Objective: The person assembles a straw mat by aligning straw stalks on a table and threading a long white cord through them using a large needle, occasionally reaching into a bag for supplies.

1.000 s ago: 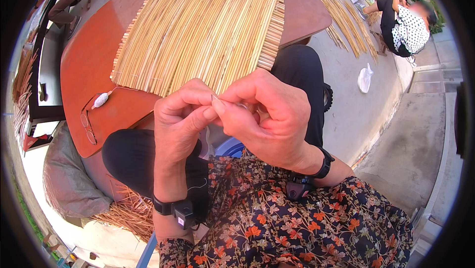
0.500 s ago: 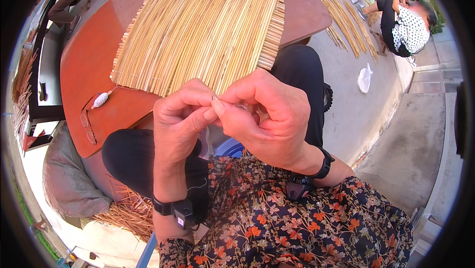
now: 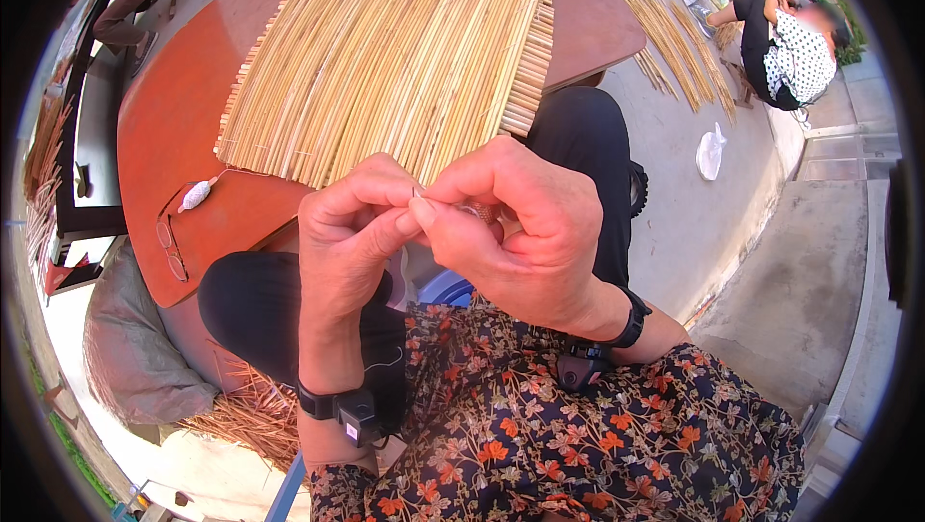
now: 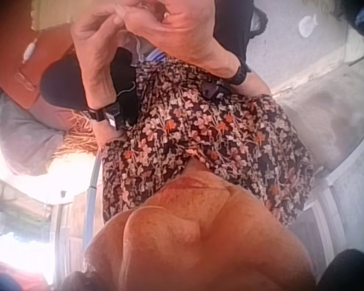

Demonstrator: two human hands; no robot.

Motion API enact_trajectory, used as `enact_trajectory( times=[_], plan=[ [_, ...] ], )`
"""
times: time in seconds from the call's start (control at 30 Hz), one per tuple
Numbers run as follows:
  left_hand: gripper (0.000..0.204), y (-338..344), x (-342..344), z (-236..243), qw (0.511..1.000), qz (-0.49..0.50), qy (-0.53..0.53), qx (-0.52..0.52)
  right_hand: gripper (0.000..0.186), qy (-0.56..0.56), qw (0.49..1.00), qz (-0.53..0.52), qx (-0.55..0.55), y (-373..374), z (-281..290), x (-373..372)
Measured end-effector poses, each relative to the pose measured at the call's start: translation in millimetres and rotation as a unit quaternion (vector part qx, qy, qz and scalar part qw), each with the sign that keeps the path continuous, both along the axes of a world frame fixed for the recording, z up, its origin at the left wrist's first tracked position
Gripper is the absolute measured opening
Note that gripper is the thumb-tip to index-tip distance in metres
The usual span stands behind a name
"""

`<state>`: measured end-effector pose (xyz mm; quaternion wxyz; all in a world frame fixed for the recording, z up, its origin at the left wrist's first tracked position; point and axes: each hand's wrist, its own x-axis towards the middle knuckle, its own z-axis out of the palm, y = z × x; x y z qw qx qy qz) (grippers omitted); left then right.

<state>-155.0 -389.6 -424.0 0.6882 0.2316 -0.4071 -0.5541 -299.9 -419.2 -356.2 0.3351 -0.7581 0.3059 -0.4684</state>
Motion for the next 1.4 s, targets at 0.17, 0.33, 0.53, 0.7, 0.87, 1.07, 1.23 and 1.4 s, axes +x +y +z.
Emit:
enact_trajectory(
  times=[0.17, 0.33, 0.53, 0.7, 0.87, 1.07, 1.23, 1.4],
  plan=[
    [0.008, -4.1, -1.8, -2.1, 1.0, -0.017, 0.016, 0.012, 0.007, -0.005, 0.999, 0.029, 0.032, -4.6, -5.8, -5.5],
    [0.015, 0.3, 1.5, -9.0, 0.998, 0.008, 0.0, 0.062, 0.008, -0.118, 0.973, 0.035, 0.195, -7.7, -12.0, 4.0],
    [0.015, -1.3, -5.2, -12.1, 0.991, 0.01, -0.049, 0.124, 0.008, -0.176, 0.936, 0.057, 0.299, -15.1, -16.6, -3.5],
    [0.015, -3.2, -6.9, -15.3, 0.984, 0.01, -0.083, 0.16, 0.011, -0.13, 0.939, 0.081, 0.308, -22.5, -30.3, -10.9],
    [0.016, -8.1, -16.8, -21.3, 0.978, 0.012, -0.047, 0.203, 0.011, -0.151, 0.916, 0.087, 0.363, -31.2, -48.0, -15.8],
    [0.015, -22.9, -15.5, -26.5, 0.977, -0.01, -0.044, 0.207, 0.012, -0.147, 0.909, 0.104, 0.377, -50.5, -56.2, -13.2],
    [0.016, -64.1, 0.6, -1.1, 0.973, 0.007, -0.114, 0.202, 0.011, -0.191, 0.881, 0.155, 0.404, -104.2, -57.2, 1.3],
    [0.021, -117.6, 40.3, 30.9, 0.971, 0.035, -0.163, 0.173, 0.011, -0.228, 0.825, 0.212, 0.472, -169.8, -19.4, 36.8]
  ],
)
